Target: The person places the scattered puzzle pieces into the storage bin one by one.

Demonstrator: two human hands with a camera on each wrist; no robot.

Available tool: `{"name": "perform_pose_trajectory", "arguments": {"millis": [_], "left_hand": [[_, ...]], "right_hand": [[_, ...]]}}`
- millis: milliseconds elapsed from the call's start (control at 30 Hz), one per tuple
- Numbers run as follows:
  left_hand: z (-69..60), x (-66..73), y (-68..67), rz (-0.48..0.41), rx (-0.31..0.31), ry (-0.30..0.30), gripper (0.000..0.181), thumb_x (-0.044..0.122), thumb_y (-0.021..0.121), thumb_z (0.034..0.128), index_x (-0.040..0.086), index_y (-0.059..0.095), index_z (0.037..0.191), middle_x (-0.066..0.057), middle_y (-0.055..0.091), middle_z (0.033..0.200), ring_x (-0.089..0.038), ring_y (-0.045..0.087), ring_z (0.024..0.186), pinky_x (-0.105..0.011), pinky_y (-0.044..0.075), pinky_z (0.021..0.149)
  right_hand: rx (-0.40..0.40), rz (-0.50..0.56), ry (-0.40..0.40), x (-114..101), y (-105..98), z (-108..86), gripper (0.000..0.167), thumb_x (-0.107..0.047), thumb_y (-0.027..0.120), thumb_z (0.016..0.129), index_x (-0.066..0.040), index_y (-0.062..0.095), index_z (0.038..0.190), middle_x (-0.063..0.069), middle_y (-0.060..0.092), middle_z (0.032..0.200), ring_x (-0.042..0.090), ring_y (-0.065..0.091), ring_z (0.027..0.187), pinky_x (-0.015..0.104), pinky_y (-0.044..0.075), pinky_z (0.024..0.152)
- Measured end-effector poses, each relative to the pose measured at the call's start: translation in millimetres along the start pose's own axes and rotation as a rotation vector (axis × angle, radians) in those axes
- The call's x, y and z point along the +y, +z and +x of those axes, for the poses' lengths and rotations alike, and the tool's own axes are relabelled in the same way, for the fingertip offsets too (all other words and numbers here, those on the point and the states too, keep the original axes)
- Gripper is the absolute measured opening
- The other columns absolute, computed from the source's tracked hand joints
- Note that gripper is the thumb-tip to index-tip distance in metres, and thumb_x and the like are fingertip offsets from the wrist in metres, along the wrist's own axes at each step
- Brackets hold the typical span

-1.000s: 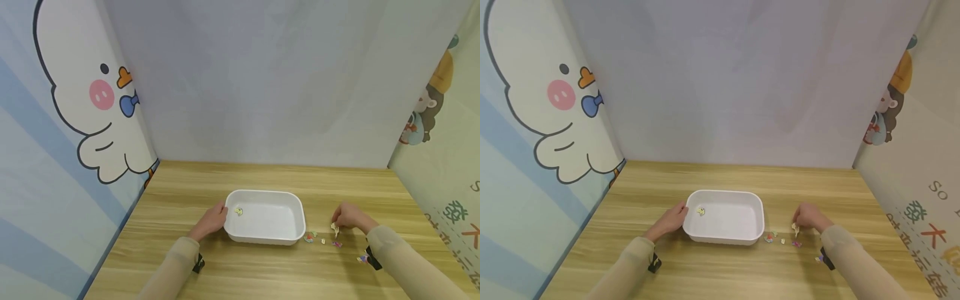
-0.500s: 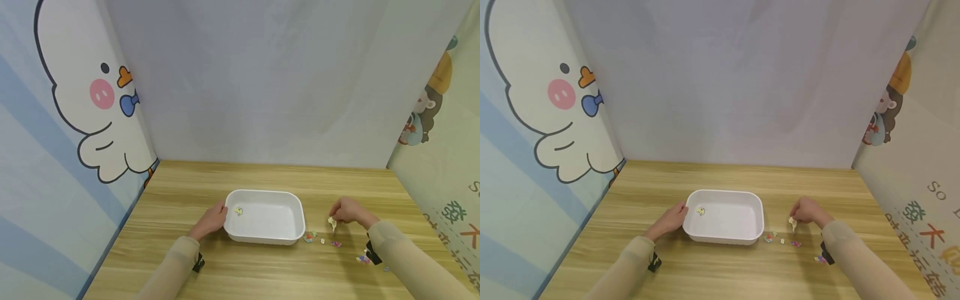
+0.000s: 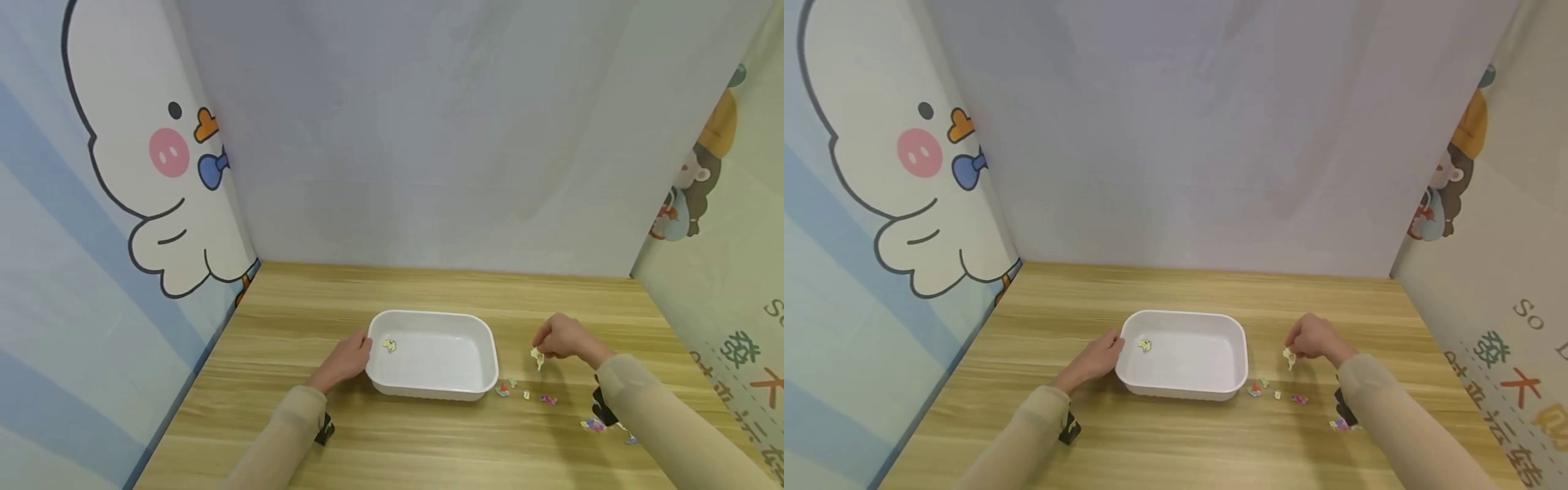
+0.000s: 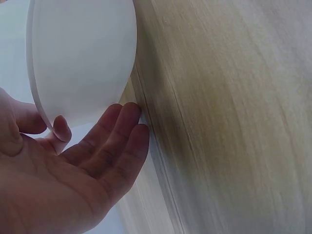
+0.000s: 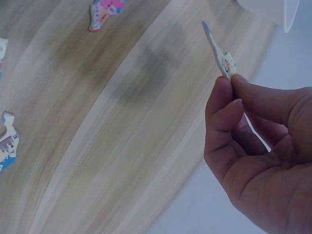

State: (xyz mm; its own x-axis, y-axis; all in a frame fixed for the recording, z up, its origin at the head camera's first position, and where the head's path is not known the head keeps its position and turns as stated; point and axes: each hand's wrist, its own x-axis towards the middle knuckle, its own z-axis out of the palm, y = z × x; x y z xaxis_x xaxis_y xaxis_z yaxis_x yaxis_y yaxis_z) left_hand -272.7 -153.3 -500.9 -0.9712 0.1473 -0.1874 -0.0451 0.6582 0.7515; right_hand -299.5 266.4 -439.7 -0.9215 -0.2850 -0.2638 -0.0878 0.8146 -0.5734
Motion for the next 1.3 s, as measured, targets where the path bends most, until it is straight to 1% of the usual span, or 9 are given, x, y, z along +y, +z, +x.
{"name": "perform_pose_trajectory", "arguments": {"millis": [67,267,467,700,800,967,1167,1300], "left_hand": [[0.4,1.8,-1.8,0.001,0.008,0.013,0.026,0.022,0.034,0.1031,0.003,0.051,0.108,-0.007,0.051,0.080,-0.020,0.048,0.067,-0.033,0.039,0.058],[-0.3,4.4,-3.9,0.009,0.005,0.025,0.022,0.020,0.035,0.1025,0.004,0.050,0.103,-0.007,0.050,0.079,-0.020,0.047,0.066,-0.033,0.039,0.057],[2.7,4.7,-0.6,-0.005,-0.004,0.022,0.025,0.021,0.034,0.1029,0.003,0.051,0.109,-0.007,0.051,0.081,-0.020,0.048,0.068,-0.033,0.039,0.059],[2.8,4.9,-0.7,0.001,-0.005,0.014,0.025,0.021,0.035,0.1030,0.003,0.050,0.110,-0.007,0.052,0.081,-0.020,0.048,0.069,-0.033,0.040,0.059],[0.9,3.7,-0.8,-0.008,-0.005,0.003,0.026,0.021,0.034,0.1030,0.002,0.050,0.112,-0.008,0.052,0.082,-0.020,0.048,0.069,-0.033,0.040,0.059],[-0.1,0.9,-0.8,-0.017,-0.005,0.006,0.026,0.021,0.033,0.1034,0.001,0.049,0.112,-0.008,0.052,0.082,-0.021,0.048,0.068,-0.033,0.039,0.059],[0.3,0.1,-1.2,-0.003,-0.002,0.016,0.025,0.021,0.034,0.1033,0.002,0.049,0.109,-0.008,0.051,0.080,-0.020,0.048,0.067,-0.032,0.039,0.058],[0.8,1.2,-1.1,0.011,-0.003,0.025,0.023,0.021,0.034,0.1032,0.003,0.049,0.107,-0.007,0.050,0.080,-0.020,0.047,0.067,-0.032,0.039,0.058]], "right_hand": [[0.005,-0.002,0.003,-2.9,-1.8,2.2,0.010,0.004,0.061,0.080,0.003,0.071,0.083,0.010,0.065,0.066,0.014,0.053,0.051,0.026,0.042,0.048],[-0.004,-0.005,0.012,-13.7,-5.7,5.0,0.010,0.004,0.061,0.083,0.002,0.071,0.085,0.007,0.064,0.067,0.016,0.055,0.056,0.028,0.044,0.050],[0.020,-0.037,-0.018,-20.5,-6.8,4.2,0.009,0.004,0.061,0.083,0.003,0.069,0.084,0.006,0.063,0.066,0.019,0.057,0.059,0.029,0.046,0.052],[0.017,-0.059,-0.017,-31.4,-7.5,9.1,0.008,0.003,0.062,0.083,0.003,0.069,0.086,0.005,0.063,0.067,0.017,0.057,0.059,0.028,0.047,0.052],[0.012,-0.055,-0.015,-35.5,-7.6,12.7,0.008,0.003,0.062,0.082,0.003,0.069,0.085,0.006,0.064,0.067,0.017,0.057,0.059,0.027,0.046,0.052],[0.003,-0.039,-0.005,-42.6,-7.5,21.2,0.008,0.003,0.062,0.083,0.001,0.070,0.085,0.007,0.064,0.067,0.016,0.055,0.056,0.027,0.045,0.050],[-0.010,-0.010,0.010,-49.2,-5.2,27.4,0.009,0.002,0.061,0.085,0.001,0.070,0.088,0.009,0.065,0.070,0.014,0.053,0.056,0.026,0.044,0.051],[-0.001,0.011,0.000,-51.8,-3.8,27.7,0.010,0.002,0.060,0.086,0.004,0.069,0.090,0.010,0.065,0.071,0.015,0.053,0.056,0.028,0.045,0.052]]}}
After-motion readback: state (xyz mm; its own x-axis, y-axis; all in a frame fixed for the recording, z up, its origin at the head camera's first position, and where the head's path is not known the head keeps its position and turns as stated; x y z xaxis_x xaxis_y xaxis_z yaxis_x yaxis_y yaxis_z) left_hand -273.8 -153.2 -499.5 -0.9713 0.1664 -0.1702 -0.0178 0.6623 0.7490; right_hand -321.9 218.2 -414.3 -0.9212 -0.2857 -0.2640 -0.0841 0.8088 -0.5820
